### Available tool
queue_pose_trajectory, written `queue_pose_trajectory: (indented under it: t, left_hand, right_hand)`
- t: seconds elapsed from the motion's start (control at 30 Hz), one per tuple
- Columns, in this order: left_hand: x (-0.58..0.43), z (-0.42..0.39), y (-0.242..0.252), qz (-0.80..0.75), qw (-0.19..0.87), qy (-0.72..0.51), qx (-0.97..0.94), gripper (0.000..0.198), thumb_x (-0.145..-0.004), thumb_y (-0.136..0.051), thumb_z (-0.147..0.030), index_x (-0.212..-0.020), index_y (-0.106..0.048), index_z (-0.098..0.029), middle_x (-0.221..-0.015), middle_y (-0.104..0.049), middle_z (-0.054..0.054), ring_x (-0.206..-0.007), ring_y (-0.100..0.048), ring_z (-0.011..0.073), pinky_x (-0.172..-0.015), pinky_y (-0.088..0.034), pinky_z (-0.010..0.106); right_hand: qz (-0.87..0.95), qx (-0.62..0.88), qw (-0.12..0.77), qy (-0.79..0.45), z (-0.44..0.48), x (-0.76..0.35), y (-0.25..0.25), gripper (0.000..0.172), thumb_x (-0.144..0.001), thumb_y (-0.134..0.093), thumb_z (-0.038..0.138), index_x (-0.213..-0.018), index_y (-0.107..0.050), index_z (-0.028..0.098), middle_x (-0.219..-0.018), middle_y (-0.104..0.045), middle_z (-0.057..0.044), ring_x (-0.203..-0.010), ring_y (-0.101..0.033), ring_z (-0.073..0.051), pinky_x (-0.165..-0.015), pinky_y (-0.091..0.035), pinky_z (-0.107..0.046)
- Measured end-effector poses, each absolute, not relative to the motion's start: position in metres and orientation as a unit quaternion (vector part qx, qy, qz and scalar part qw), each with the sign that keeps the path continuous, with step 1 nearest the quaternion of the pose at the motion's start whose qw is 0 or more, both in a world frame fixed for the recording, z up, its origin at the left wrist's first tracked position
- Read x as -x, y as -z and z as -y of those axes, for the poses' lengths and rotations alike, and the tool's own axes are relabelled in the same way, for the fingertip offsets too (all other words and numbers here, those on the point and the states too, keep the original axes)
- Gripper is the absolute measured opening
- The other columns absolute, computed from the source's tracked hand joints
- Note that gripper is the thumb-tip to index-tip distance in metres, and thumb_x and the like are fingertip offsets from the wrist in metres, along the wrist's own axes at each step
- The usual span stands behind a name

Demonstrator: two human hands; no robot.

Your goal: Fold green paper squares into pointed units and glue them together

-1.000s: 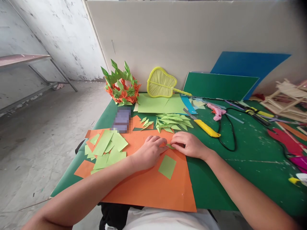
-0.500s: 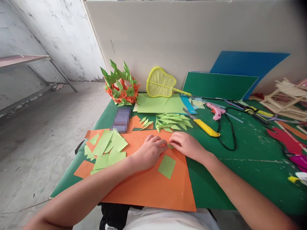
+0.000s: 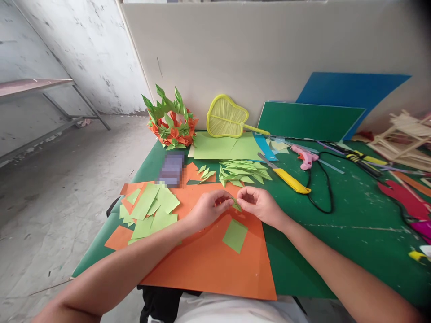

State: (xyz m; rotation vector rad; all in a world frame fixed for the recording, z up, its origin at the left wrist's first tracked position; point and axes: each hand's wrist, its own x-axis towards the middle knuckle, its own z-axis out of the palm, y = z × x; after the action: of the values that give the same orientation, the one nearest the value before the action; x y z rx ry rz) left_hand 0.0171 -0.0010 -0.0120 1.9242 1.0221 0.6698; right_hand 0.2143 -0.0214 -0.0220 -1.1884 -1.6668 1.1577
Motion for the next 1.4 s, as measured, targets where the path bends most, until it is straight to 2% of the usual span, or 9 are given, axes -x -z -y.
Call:
queue_pose_trajectory:
  t: [0.17,0.3,0.5,0.73,0.93,1.13,1.4]
  left_hand:
    - [-0.018,0.002,0.013,-0.433,0.458,-0.289,-0.721,0.026,-0.085,-0.056,-0.041,-0.079,-0.063,-0.017,-0.074,-0.064,0.000,-0.061,-0.050,0.0099,-0.055,-0.039,0.020]
    - [-0.018,0.002,0.015,-0.427,0.485,-0.297,-0.703,0.027,-0.083,-0.060,-0.042,-0.078,-0.063,-0.015,-0.073,-0.063,0.002,-0.062,-0.053,0.0105,-0.056,-0.042,0.020]
    - [-0.020,0.006,0.014,-0.421,0.535,-0.298,-0.669,0.020,-0.080,-0.063,-0.035,-0.079,-0.063,-0.014,-0.073,-0.065,0.003,-0.064,-0.060,0.0119,-0.059,-0.048,0.022]
    - [-0.021,0.008,0.011,-0.399,0.537,-0.315,-0.673,0.016,-0.079,-0.061,-0.030,-0.074,-0.060,-0.014,-0.072,-0.063,0.002,-0.062,-0.059,0.0111,-0.057,-0.048,0.021]
    - [-0.022,0.006,0.010,-0.383,0.580,-0.360,-0.623,0.022,-0.079,-0.064,-0.032,-0.070,-0.053,-0.015,-0.066,-0.056,-0.001,-0.057,-0.053,0.0080,-0.057,-0.045,0.020]
    - [-0.020,0.003,0.013,-0.396,0.602,-0.337,-0.606,0.032,-0.079,-0.066,-0.045,-0.080,-0.057,-0.014,-0.067,-0.062,0.001,-0.061,-0.060,0.0114,-0.064,-0.050,0.025]
    - [-0.022,0.006,0.014,-0.393,0.608,-0.335,-0.603,0.024,-0.078,-0.067,-0.037,-0.078,-0.057,-0.015,-0.069,-0.065,0.002,-0.066,-0.063,0.0132,-0.065,-0.050,0.025]
  right_hand:
    - [0.618,0.459,0.412,-0.487,0.022,-0.211,0.024,0.018,-0.081,-0.062,0.035,-0.083,-0.059,0.018,-0.073,-0.056,0.001,-0.062,-0.052,-0.011,-0.057,-0.044,-0.022]
    - [0.623,0.463,0.408,-0.480,0.024,-0.209,0.023,0.017,-0.081,-0.061,0.035,-0.080,-0.058,0.018,-0.072,-0.056,0.001,-0.062,-0.052,-0.011,-0.056,-0.046,-0.023]
    - [0.692,0.476,0.395,-0.372,0.029,-0.205,0.019,0.003,-0.077,-0.056,0.020,-0.075,-0.055,0.019,-0.071,-0.055,0.001,-0.061,-0.050,-0.011,-0.056,-0.043,-0.022]
    - [0.739,0.468,0.393,-0.284,0.033,-0.202,0.016,0.007,-0.074,-0.054,0.015,-0.071,-0.052,0.021,-0.069,-0.054,0.001,-0.061,-0.049,-0.012,-0.054,-0.041,-0.023]
    - [0.694,0.450,0.427,-0.365,0.032,-0.200,0.016,0.005,-0.079,-0.056,0.021,-0.075,-0.054,0.020,-0.072,-0.056,0.000,-0.064,-0.051,-0.013,-0.059,-0.045,-0.024]
    - [0.631,0.474,0.448,-0.421,0.029,-0.202,0.016,0.016,-0.081,-0.059,0.033,-0.075,-0.054,0.019,-0.070,-0.054,0.000,-0.061,-0.050,-0.012,-0.055,-0.044,-0.023]
    - [0.644,0.472,0.454,-0.395,0.032,-0.201,0.016,0.009,-0.081,-0.058,0.028,-0.078,-0.057,0.019,-0.074,-0.059,-0.001,-0.065,-0.055,-0.014,-0.059,-0.047,-0.025]
